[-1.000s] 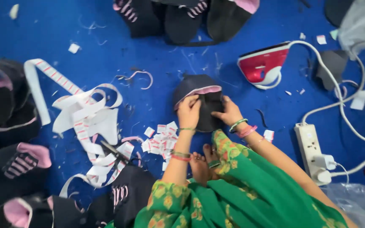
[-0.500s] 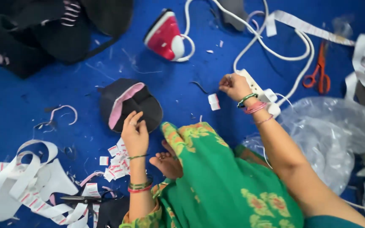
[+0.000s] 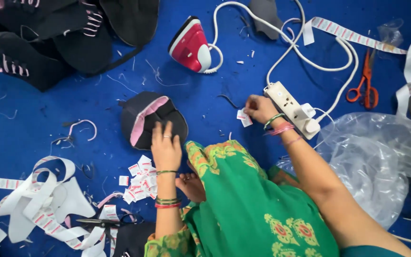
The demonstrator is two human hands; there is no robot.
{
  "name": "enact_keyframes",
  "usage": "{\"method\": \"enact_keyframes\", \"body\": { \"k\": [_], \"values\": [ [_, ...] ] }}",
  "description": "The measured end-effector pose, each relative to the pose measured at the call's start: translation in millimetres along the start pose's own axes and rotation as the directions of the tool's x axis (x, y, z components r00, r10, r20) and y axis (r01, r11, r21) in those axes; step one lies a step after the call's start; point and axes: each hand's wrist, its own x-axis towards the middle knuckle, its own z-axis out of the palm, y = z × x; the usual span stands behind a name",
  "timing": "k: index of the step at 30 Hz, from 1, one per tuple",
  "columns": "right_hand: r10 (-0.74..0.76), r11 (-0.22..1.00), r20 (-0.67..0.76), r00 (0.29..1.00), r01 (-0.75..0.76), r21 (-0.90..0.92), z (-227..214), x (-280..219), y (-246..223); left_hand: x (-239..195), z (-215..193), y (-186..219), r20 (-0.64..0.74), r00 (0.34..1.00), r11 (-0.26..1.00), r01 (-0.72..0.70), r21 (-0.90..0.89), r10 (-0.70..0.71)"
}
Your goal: Ironing and fusing white adhesive labels onto the interior surface of black and pink shoe upper components.
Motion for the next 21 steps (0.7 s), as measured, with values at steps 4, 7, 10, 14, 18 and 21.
{"method": "enact_keyframes", "body": {
  "k": [4,7,10,14,18,21],
  "values": [
    [0.168,0.845,0.095,0.981,-0.193,0.498,-10.4,-4.0,-7.9,-7.7,-0.6,6.2,0.076,0.997,0.986,-0.032,0.164,0.019],
    [0.299,0.542,0.209,0.931,-0.346,0.766,-7.8,-9.2,-10.3,-13.7,-3.8,6.3,0.099,0.995,0.979,-0.019,0.202,-0.002],
    [0.228,0.316,0.333,0.915,-0.393,0.863,-5.3,-6.8,-49.7,-3.9,-0.6,17.0,-0.023,1.000,1.000,0.008,0.016,-0.008],
    [-0.027,0.186,0.485,0.874,-0.472,0.862,49.0,-7.3,-87.1,-3.2,32.5,45.8,0.083,0.946,0.588,0.262,-0.766,-0.313],
    [-0.206,0.160,0.607,0.768,-0.585,0.795,121.8,-17.9,-129.1,0.5,17.2,52.5,0.136,0.803,0.455,0.458,-0.764,-0.580],
    [-0.089,0.609,0.520,0.849,-0.367,0.703,142.0,-7.2,-160.1,1.9,-4.4,20.1,-0.070,0.757,0.564,0.418,-0.712,-0.649]
  ]
}}
